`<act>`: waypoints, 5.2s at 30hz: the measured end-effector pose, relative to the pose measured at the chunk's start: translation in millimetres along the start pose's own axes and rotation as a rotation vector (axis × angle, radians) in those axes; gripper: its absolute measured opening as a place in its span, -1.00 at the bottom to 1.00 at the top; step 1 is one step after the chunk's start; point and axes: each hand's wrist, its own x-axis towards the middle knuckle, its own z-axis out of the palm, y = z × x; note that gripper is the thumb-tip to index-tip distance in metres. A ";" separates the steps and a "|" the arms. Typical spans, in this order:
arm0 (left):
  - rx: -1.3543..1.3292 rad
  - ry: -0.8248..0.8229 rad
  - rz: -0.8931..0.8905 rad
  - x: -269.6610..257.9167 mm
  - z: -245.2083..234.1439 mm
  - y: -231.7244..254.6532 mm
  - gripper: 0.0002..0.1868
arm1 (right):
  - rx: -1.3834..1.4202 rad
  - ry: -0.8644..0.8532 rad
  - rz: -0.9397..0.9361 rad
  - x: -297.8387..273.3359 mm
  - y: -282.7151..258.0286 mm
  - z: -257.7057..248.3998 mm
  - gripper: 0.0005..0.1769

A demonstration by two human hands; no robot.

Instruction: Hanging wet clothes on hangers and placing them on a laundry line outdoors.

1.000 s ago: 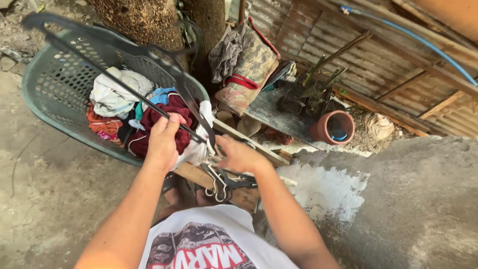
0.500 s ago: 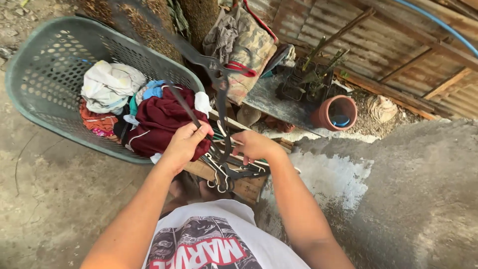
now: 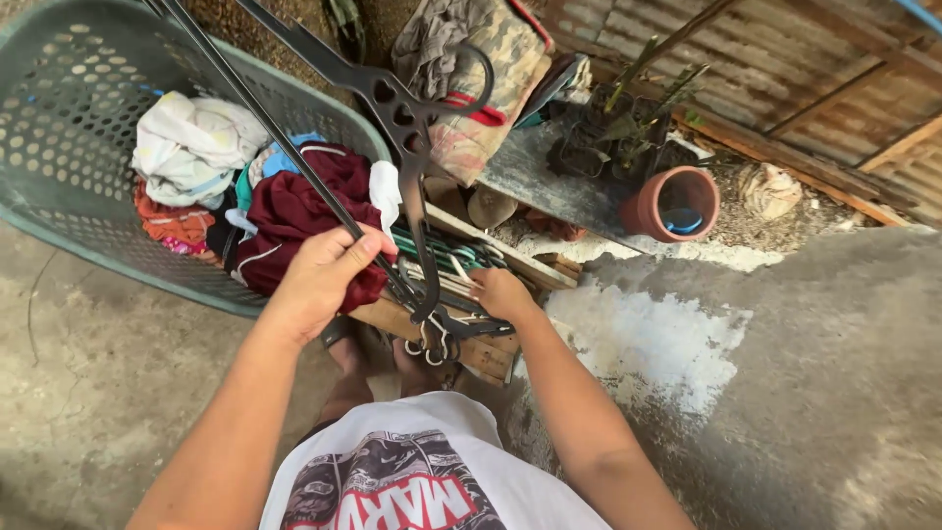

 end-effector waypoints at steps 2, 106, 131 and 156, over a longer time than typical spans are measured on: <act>-0.059 0.005 0.019 -7.9 -3.4 0.6 -0.74 | -0.009 0.094 -0.034 -5.2 6.9 11.0 -0.69; 1.652 1.649 0.783 -284.8 -560.5 339.2 -0.29 | 0.481 0.545 -1.306 125.0 -898.0 -105.1 -0.88; 1.436 1.309 1.055 -239.5 -798.6 730.3 -0.33 | 0.413 1.325 -1.714 161.6 -1292.0 -200.2 -0.79; 1.780 1.123 0.896 -176.5 -890.4 827.1 -0.39 | 0.270 1.606 -1.384 257.5 -1445.0 -263.0 -0.78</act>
